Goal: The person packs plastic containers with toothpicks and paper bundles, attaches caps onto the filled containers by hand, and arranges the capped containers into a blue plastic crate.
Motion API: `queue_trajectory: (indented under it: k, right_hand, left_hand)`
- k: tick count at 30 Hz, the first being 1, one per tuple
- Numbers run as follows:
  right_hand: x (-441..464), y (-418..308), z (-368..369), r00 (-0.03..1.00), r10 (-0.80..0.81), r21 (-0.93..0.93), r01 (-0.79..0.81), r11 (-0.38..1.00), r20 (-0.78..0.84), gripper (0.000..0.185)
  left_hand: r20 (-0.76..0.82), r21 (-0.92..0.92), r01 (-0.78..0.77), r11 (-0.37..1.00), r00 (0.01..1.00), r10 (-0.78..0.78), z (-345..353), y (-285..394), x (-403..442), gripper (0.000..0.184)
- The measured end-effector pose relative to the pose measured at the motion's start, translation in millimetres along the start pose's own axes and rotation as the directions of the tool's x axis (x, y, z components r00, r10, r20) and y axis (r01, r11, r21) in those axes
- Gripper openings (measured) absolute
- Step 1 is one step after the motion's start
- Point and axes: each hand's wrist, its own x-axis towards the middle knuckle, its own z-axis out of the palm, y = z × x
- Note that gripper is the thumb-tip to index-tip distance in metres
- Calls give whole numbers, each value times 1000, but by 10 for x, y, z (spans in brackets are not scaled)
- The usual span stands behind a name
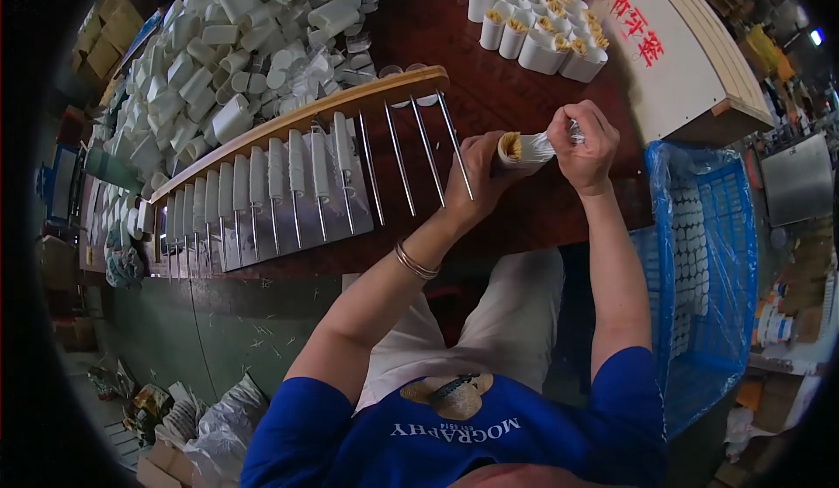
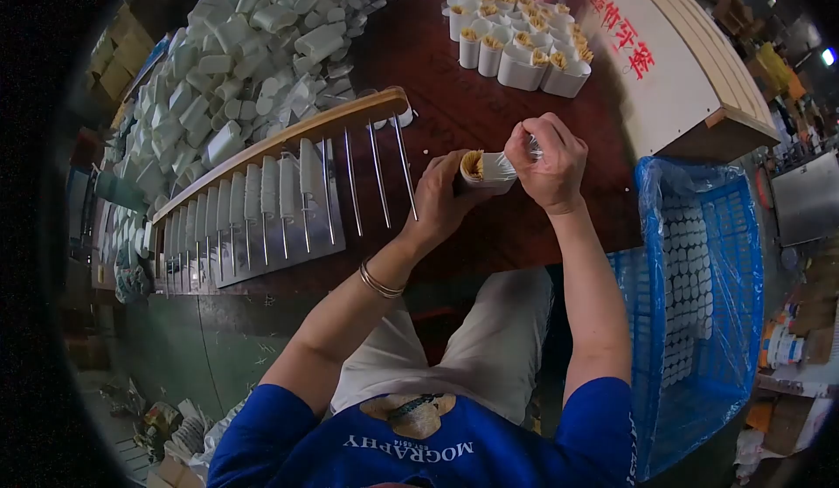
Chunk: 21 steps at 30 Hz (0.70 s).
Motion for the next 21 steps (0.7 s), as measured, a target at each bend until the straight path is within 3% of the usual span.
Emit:
queue_trajectory:
  k: [5, 7, 9, 13, 15, 18, 21]
  right_hand:
    - [44, -115, 27, 983, -100, -31, 106, 994, 155, 10]
    - [43, -120, 69, 975, -134, -4, 136, 991, 176, 11]
    - [-2, -100, 99, 960, -11, -73, 32, 997, 278, 8]
    - [-26, -166, 88, 934, 86, -84, -61, 995, 346, 4]
    - [-64, -189, 79, 857, 259, 221, -386, 896, 447, 14]
    - [-41, -247, 82, 844, 388, 299, -504, 811, 370, 22]
    - [-105, -175, 95, 802, 309, 272, -492, 827, 511, 27]
  left_hand:
    - [-3, 11, -30, 999, 1000, 30, 15, -15, 1, 48]
    - [-97, -4, -123, 992, 988, 122, 16, 20, -2, 41]
    - [-78, -14, -130, 991, 989, 128, -13, 38, 3, 40]
    - [-66, -41, -124, 991, 990, 121, -6, 6, 5, 39]
    - [-66, -47, -130, 990, 990, 127, -13, -11, 11, 38]
    - [-58, -53, -124, 991, 991, 121, -3, -9, 10, 37]
    - [-66, -43, -127, 991, 990, 124, 5, -29, 13, 37]
